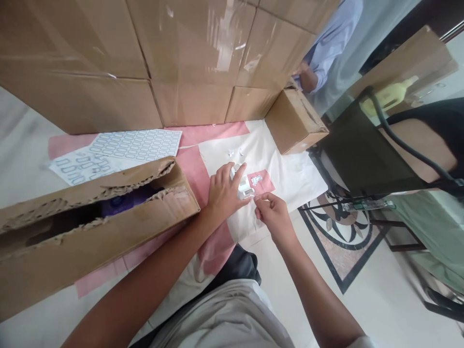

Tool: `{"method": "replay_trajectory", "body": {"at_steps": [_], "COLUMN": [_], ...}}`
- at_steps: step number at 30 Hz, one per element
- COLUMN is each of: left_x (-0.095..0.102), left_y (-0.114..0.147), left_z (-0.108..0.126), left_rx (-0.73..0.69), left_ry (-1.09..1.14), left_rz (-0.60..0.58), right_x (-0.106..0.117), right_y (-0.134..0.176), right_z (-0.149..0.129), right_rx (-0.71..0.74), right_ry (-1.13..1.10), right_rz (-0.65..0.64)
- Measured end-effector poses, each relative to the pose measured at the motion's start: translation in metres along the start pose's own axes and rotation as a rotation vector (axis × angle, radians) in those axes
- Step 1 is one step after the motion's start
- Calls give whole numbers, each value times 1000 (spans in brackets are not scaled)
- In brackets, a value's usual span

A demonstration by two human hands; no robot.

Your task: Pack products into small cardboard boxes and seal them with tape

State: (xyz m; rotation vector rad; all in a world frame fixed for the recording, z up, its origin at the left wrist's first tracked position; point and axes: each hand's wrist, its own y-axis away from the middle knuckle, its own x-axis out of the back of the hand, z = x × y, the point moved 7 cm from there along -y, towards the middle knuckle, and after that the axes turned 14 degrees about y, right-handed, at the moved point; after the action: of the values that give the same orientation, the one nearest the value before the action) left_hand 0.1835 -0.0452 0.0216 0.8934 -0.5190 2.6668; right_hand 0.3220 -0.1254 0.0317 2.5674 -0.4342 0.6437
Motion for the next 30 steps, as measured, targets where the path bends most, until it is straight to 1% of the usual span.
{"method": "replay_trajectory", "body": {"at_steps": [3, 5, 12, 14, 16, 19, 21, 25, 30], "left_x": [2, 3, 11, 12, 13, 12, 10, 10, 14], "left_y": [0, -1, -1, -3, -8, -21, -28, -33, -29], "left_z": [1, 0, -10, -10, -10, -13, -16, -21, -22], "left_rx": [0, -5, -89, -83, -44, 28, 61, 116, 122], "left_ry": [-1, 4, 69, 99, 137, 217, 260, 319, 381], "left_rz": [-17, -38, -117, -125, -82, 36, 86, 142, 176], "right_x": [-1, -2, 1, 0, -2, -3, -5, -10, -12], "right_y": [2, 3, 2, 2, 2, 2, 1, -3, -5], "right_z": [10, 12, 6, 6, 8, 11, 12, 10, 8], "right_rx": [-22, -14, 20, 17, 9, -1, 3, 34, 64], "right_ry": [14, 18, 2, 0, -12, -41, -51, -52, -27], "right_rz": [-45, -77, -91, -108, -118, -107, -96, -97, -70]}}
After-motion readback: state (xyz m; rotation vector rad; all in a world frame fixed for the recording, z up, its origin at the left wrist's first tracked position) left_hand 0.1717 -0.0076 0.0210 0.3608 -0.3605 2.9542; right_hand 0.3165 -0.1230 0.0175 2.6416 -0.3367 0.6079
